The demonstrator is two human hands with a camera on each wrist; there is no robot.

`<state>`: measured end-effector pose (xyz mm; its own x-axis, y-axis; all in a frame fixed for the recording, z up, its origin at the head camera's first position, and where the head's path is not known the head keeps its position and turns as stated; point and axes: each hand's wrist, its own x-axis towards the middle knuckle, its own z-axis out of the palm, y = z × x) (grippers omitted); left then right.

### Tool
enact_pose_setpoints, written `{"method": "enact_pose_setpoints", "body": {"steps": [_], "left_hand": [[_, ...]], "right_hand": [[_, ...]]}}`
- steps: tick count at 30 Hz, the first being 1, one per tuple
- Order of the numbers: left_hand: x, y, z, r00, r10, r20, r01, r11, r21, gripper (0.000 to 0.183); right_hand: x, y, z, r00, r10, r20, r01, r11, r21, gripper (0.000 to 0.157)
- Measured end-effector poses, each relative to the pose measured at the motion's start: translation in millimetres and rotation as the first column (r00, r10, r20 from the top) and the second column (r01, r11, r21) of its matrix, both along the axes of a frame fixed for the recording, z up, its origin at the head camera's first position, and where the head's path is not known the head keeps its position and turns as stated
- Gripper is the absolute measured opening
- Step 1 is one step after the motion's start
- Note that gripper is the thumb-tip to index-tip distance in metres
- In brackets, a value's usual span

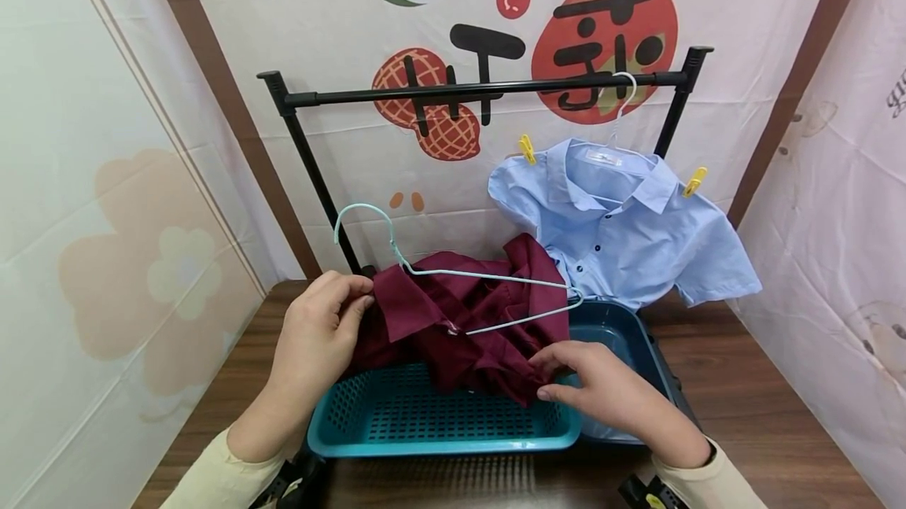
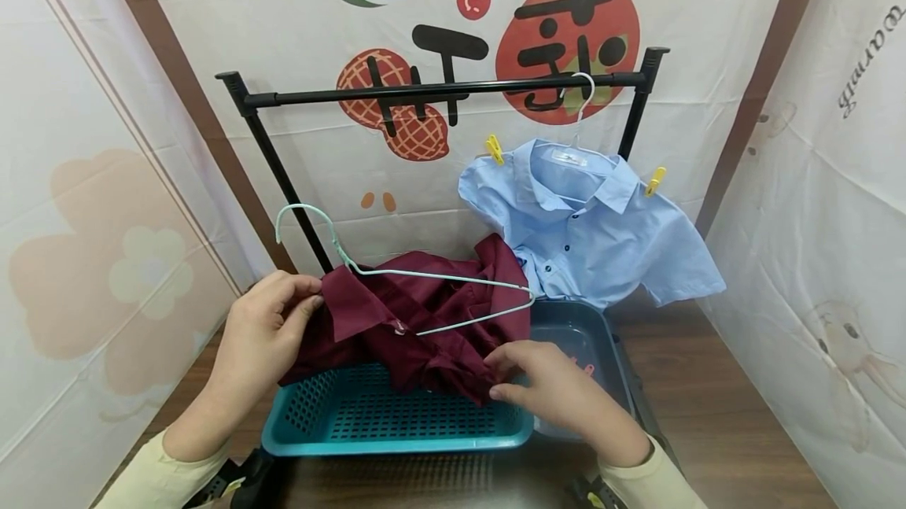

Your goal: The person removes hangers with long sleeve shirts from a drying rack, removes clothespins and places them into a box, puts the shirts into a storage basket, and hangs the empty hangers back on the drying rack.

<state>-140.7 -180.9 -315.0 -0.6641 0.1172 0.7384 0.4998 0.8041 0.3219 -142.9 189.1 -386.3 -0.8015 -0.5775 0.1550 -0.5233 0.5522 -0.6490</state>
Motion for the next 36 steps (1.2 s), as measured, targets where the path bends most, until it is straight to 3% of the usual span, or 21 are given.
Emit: {"method": "enact_pose_setpoints", "body": {"steps": [11,19,23,26,30,33,36], "left_hand": [[0.9,0.4,-0.7,1.000,-0.009,0.010,0.009,1.000,-0.002,0.016],[1.3,1.1,-2.4,0.999,-0.043,0.022,0.043,0.999,-0.016,0.017],[1.0,1.9,-3.2,0.998,-0.048,0.035,0.049,0.998,-0.026,0.017],[1.0,3.1,-4.0,0.997,-0.057,0.045,0.058,0.998,-0.035,0.016],[1.8,4.3,-5.4,0.997,-0.063,0.054,0.066,0.997,-0.048,0.017],[2.4,5.0,-6.4,0.996,-0.064,0.057,0.067,0.996,-0.057,0.018],[2.6,5.4,-7.6,0.996,-0.069,0.062,0.073,0.995,-0.066,0.019]], "right_hand": [[-1.0,20.3,12.4,0.997,0.009,-0.081,-0.009,1.000,-0.007,0.025],[-3.1,42.6,22.8,0.982,-0.175,-0.073,0.176,0.984,0.010,0.024],[-4.4,49.0,25.4,0.967,-0.209,-0.143,0.214,0.977,0.017,0.028],[-3.9,50.3,26.0,0.946,-0.229,-0.228,0.231,0.973,-0.019,0.029],[-2.0,47.5,26.4,0.896,-0.260,-0.359,0.246,0.965,-0.087,0.028],[0.2,41.9,25.9,0.860,-0.261,-0.438,0.220,0.965,-0.143,0.029],[3.8,34.7,25.5,0.846,-0.233,-0.480,0.169,0.970,-0.174,0.033]]}}
